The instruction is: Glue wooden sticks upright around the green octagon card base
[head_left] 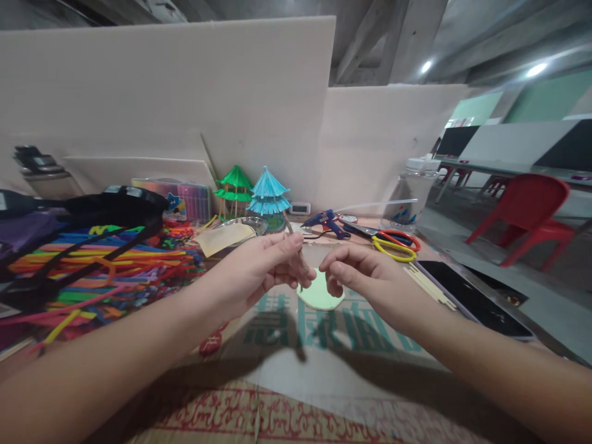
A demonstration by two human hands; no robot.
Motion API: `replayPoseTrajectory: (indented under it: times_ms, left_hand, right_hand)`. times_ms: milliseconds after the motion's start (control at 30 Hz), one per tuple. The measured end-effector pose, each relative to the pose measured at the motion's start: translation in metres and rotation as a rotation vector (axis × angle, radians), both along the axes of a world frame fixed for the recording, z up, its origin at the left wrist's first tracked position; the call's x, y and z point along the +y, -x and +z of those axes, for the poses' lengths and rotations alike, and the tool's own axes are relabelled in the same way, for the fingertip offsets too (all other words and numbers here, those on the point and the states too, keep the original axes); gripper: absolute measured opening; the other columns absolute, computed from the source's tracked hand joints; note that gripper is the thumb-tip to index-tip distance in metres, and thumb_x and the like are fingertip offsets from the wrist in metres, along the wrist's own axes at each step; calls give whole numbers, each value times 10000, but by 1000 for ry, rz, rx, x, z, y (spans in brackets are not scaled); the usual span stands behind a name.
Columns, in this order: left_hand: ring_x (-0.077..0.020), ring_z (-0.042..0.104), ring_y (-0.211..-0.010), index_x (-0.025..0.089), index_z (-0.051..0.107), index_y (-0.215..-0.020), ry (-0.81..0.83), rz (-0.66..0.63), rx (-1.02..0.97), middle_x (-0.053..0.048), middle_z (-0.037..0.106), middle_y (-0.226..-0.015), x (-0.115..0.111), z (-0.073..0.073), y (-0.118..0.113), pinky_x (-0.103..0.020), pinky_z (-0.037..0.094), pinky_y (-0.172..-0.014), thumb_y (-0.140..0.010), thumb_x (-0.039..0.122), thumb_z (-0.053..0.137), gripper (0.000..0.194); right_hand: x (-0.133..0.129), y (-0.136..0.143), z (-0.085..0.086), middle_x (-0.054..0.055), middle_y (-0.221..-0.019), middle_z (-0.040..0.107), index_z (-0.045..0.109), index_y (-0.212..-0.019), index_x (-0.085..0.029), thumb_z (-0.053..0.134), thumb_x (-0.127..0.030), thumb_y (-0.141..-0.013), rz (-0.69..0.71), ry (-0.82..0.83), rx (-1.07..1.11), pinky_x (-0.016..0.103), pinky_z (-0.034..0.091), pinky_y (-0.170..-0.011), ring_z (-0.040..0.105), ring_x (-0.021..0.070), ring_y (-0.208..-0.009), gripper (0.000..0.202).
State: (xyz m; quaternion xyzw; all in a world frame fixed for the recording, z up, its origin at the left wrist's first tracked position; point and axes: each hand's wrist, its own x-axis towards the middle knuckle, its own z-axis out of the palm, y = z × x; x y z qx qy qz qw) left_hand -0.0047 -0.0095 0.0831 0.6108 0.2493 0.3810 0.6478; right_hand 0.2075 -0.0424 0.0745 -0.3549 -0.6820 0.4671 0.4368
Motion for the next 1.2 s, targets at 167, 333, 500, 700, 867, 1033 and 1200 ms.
replayPoseTrajectory:
  times_ms: [167,333,500,700,867,1033,1200]
  left_hand:
    - [-122,534,-633,177,608,-750,-58,25,37,0,603,-690,-4,-1,-3,-267,456,-648,-934,524,612,392]
    - [-123,534,-694,177,607,-773,-270,31,163,2,586,-731,-10,-4,-3,-252,438,-673,-967,493,591,371]
    - [-138,553,-702,182,625,-813,-406,22,206,-3,592,-747,-11,-1,0,-269,454,-676,-982,489,573,354]
    - [-119,567,-722,185,627,-833,-487,26,235,20,581,-753,-10,1,3,-240,459,-694,-1007,424,553,304]
    - [-121,594,-740,187,658,-855,-557,36,294,16,630,-773,-12,4,5,-232,469,-697,-1002,402,565,277]
    - [-131,608,-729,193,666,-854,-613,97,350,13,652,-766,-13,4,5,-243,469,-682,-990,414,584,272]
    - [-136,614,-728,195,665,-834,-655,132,393,14,662,-756,-14,5,4,-248,462,-671,-987,401,584,269]
  right_hand:
    - [-5,3,3,-6,-715,607,641,-826,-181,697,-432,-894,0,-11,-25,264,486,-646,561,122,-668,266]
    - [-17,7,9,2,-721,654,671,-778,-172,653,-255,-909,55,-10,-83,238,505,-658,585,109,-672,157]
    - [-18,8,8,-12,-702,680,710,-801,-175,654,-180,-886,82,38,-21,218,522,-647,601,95,-653,101]
    - [-17,9,4,-32,-686,693,735,-809,-185,691,-123,-834,68,80,27,208,527,-637,611,84,-635,80]
    - [-19,9,4,-46,-710,709,734,-789,-194,723,-134,-813,50,74,-35,202,518,-658,634,75,-656,66]
    - [-18,9,0,-51,-736,713,730,-812,-202,709,-159,-832,50,53,-72,209,501,-677,640,77,-688,52]
    - [-17,10,-1,-54,-733,700,713,-794,-206,696,-167,-834,61,43,-85,218,484,-669,626,82,-688,58]
